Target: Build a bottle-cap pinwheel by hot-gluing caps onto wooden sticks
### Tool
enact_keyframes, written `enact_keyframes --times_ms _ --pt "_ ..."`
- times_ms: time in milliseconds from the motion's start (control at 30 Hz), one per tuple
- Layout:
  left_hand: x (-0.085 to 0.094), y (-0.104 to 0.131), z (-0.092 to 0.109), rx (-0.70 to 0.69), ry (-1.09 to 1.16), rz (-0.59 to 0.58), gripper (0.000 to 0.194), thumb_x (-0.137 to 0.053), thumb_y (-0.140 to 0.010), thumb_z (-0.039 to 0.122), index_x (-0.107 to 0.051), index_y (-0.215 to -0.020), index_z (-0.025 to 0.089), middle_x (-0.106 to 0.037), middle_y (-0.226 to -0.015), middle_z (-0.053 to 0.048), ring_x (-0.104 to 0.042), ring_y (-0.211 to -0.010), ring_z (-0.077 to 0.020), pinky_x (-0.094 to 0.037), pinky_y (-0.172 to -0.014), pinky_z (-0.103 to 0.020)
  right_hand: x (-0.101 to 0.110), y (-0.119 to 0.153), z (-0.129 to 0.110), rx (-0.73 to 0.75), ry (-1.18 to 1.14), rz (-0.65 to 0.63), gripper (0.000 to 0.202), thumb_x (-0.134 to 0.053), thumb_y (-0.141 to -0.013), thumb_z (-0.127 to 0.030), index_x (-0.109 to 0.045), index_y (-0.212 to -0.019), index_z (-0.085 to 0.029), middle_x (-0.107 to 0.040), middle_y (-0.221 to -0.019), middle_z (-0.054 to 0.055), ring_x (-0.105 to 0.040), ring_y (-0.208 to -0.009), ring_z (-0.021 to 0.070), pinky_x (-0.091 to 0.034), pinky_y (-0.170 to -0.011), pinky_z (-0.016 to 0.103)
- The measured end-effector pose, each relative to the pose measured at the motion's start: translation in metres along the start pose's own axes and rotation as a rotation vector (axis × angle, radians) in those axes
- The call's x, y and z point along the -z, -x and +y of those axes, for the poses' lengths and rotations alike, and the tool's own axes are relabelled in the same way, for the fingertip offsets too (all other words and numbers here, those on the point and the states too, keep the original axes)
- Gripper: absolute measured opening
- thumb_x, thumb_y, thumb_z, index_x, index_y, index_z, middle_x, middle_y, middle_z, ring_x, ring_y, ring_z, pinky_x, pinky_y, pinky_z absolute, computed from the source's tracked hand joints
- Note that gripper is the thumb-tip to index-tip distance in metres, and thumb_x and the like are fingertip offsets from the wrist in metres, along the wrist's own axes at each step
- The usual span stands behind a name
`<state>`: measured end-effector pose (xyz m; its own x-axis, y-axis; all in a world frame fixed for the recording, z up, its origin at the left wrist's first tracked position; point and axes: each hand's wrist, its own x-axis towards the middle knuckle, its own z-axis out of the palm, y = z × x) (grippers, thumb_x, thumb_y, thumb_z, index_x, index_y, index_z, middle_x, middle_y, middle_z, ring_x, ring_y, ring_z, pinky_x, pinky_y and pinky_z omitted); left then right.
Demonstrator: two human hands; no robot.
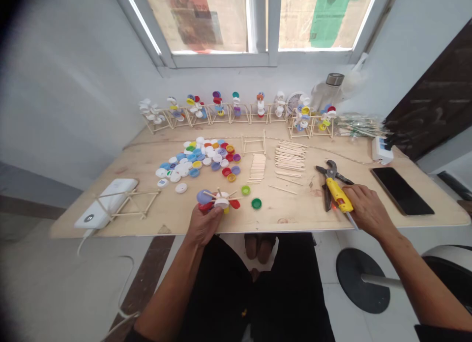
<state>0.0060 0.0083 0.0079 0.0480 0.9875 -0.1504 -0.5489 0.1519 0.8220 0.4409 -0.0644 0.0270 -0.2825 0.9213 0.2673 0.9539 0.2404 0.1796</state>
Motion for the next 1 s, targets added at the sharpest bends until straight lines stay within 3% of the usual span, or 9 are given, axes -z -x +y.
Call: enact_keyframes --times_ms 200,300,400,467,567,700,833,1000 --pt "0.001 -0.001 -0.002 -0.007 0.017 -0.023 0.045 -0.085 -0.048 0.019 -0.069 -0.091 0.017 -0.07 -0.082 -0.001 -0.065 -0.078 -0.0152 -0.048 -0.079 -0.028 0.007 0.014 0.018 -0.03 -0.052 -0.07 0.049 -0.049 -0.082 -0.049 -0.055 -0.119 -0.018 -0.06 -0.118 0.017 -0.056 -0.101 0.0313 -0.042 -0.077 0.045" --pt "0.001 -0.002 -0.002 -0.009 0.026 -0.024 0.044 -0.085 -0.048 0.019 -0.069 -0.089 0.017 -0.07 -0.08 -0.001 -0.064 -0.077 -0.0141 -0.048 -0.079 -0.028 0.024 0.015 0.013 -0.081 -0.023 0.069 0.056 -0.035 -0.084 -0.06 -0.055 -0.121 -0.023 -0.062 -0.114 0.017 -0.059 -0.095 0.0338 -0.042 -0.07 0.049" --pt "0.001 -0.002 -0.001 -0.003 0.032 -0.024 0.043 -0.085 -0.047 0.019 -0.069 -0.087 0.017 -0.07 -0.081 -0.001 -0.064 -0.075 -0.014 -0.048 -0.078 -0.028 0.04 0.001 -0.022 -0.175 -0.067 0.196 0.045 -0.041 -0.086 -0.052 -0.057 -0.116 -0.024 -0.065 -0.105 0.016 -0.061 -0.093 0.0315 -0.045 -0.076 0.046" --pt "0.001 -0.002 0.0 0.005 0.033 -0.028 0.043 -0.085 -0.047 0.018 -0.069 -0.086 0.017 -0.07 -0.08 -0.001 -0.064 -0.075 -0.0141 -0.048 -0.077 -0.028 0.044 -0.018 -0.06 -0.192 -0.264 0.209 0.034 -0.047 -0.086 -0.044 -0.058 -0.112 -0.024 -0.065 -0.104 0.013 -0.061 -0.095 0.0274 -0.047 -0.08 0.04" --pt "0.001 -0.001 0.0 0.01 0.049 -0.036 0.042 -0.085 -0.047 0.017 -0.069 -0.085 0.017 -0.07 -0.08 0.0 -0.064 -0.074 -0.0135 -0.047 -0.077 -0.027 0.039 -0.05 -0.121 -0.14 -0.515 0.113 0.029 -0.048 -0.088 -0.038 -0.057 -0.11 -0.022 -0.066 -0.102 0.009 -0.062 -0.09 0.0228 -0.05 -0.079 0.037" --pt "0.002 -0.001 0.0 0.01 0.056 -0.048 0.039 -0.084 -0.05 0.017 -0.069 -0.086 0.016 -0.07 -0.08 0.0 -0.063 -0.075 -0.0122 -0.046 -0.079 -0.026 0.024 -0.086 -0.178 -0.018 -0.563 0.059 0.03 -0.049 -0.088 -0.037 -0.056 -0.111 -0.02 -0.064 -0.105 0.009 -0.06 -0.098 0.0237 -0.048 -0.085 0.039" --pt "0.002 -0.001 -0.001 0.017 0.06 -0.055 0.041 -0.084 -0.05 0.016 -0.069 -0.088 0.016 -0.07 -0.081 0.0 -0.063 -0.076 -0.0129 -0.046 -0.079 -0.026 0.013 -0.103 -0.201 0.021 -0.49 0.051 0.031 -0.052 -0.086 -0.035 -0.057 -0.112 -0.018 -0.064 -0.104 0.011 -0.058 -0.098 0.0262 -0.048 -0.083 0.04" --pt "0.005 -0.002 -0.003 0.016 0.077 -0.07 0.041 -0.084 -0.05 0.016 -0.069 -0.088 0.016 -0.07 -0.08 0.0 -0.063 -0.075 -0.0132 -0.046 -0.078 -0.026 0.005 -0.107 -0.203 0.013 -0.492 -0.013 0.025 -0.052 -0.085 -0.031 -0.059 -0.107 -0.019 -0.063 -0.098 0.011 -0.057 -0.093 0.0268 -0.048 -0.08 0.041"
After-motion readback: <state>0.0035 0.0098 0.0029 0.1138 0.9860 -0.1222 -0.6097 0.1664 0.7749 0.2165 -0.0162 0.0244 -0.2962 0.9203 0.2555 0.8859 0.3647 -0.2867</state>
